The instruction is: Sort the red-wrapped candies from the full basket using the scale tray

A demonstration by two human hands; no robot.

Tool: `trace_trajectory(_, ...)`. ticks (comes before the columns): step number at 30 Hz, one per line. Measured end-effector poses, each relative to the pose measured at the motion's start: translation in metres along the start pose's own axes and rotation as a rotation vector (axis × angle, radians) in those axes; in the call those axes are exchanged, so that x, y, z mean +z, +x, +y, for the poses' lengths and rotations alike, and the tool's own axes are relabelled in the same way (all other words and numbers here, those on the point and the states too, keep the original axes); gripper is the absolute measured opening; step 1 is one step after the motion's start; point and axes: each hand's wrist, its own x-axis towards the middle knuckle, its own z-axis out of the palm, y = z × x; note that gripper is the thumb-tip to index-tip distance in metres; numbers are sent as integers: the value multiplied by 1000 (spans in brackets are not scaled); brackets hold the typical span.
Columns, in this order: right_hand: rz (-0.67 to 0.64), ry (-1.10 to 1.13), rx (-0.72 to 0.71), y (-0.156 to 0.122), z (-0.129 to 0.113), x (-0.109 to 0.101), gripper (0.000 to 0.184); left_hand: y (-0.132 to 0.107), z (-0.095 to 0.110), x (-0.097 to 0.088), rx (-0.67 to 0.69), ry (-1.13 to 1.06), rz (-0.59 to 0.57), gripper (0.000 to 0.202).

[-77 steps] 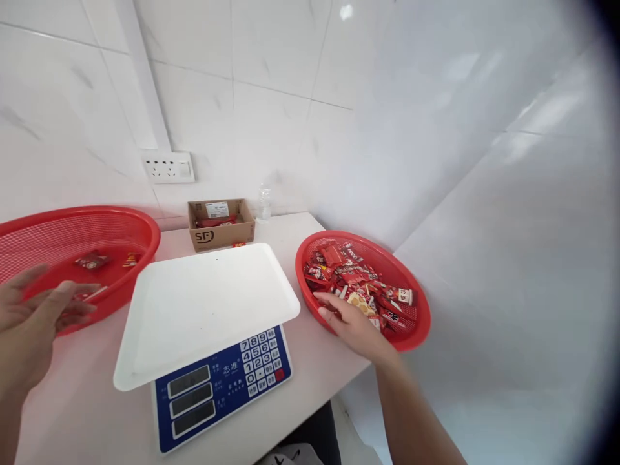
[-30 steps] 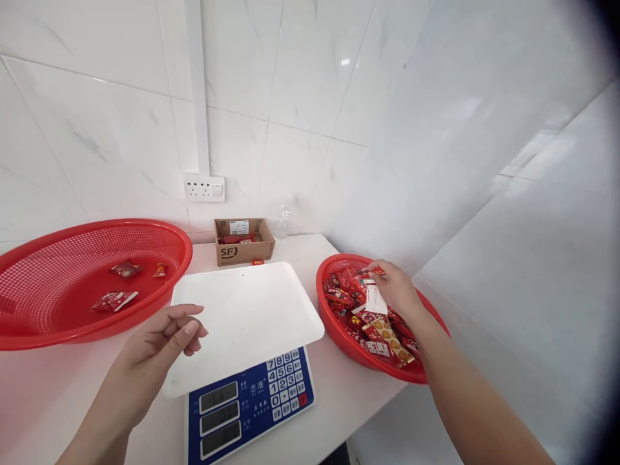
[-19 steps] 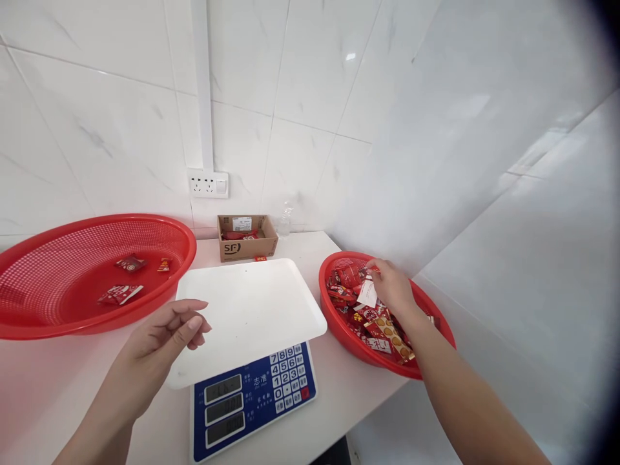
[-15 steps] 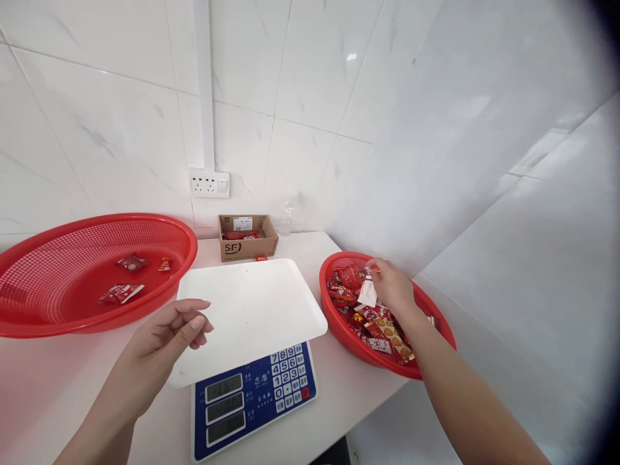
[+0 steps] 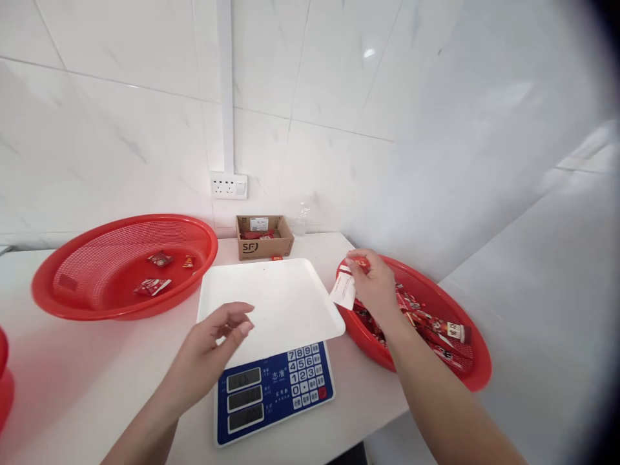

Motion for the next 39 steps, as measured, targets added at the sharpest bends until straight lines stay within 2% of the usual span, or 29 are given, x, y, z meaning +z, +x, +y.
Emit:
trace_trajectory(3,-32,269,-50,-16,-43,27,19,-5,2,13,91,175,-61,29)
trace_trajectory(5,-115,437,-31,-29,-69,45,17,-7,0,20,176,293,-97,34)
trace_trajectory(9,-297,553,-41,-48,-100,73,15,-6,-8,24,282,517,-117,48)
trace_trajectory(13,-373,581,26,-50,-98,80,19,-2,-16,21,292,653,-182,44)
trace_trajectory(16,-408,594,83,-49,-88,75,24,-1,-18,21,274,717,-248,36)
trace_trajectory(19,-498,572,85,-51,-81,67,26,-1,-17,21,245,755,-261,33)
trace_trajectory(24,-703,454,21,-61,-77,61,34,-2,-13,18,175,810,-188,28)
trace_trajectory(29,-612,268,-143,-65,-74,65,41,-3,-11,17,121,858,-178,31)
trace_trajectory(31,-654,230,-207,-67,-76,67,44,-2,-12,18,137,850,-180,32)
trace_trajectory(36,-852,160,-349,-74,-88,65,48,0,-17,19,229,786,-183,31)
trace_trajectory(39,-839,159,-362,-71,-85,50,48,0,-17,19,327,669,-122,30)
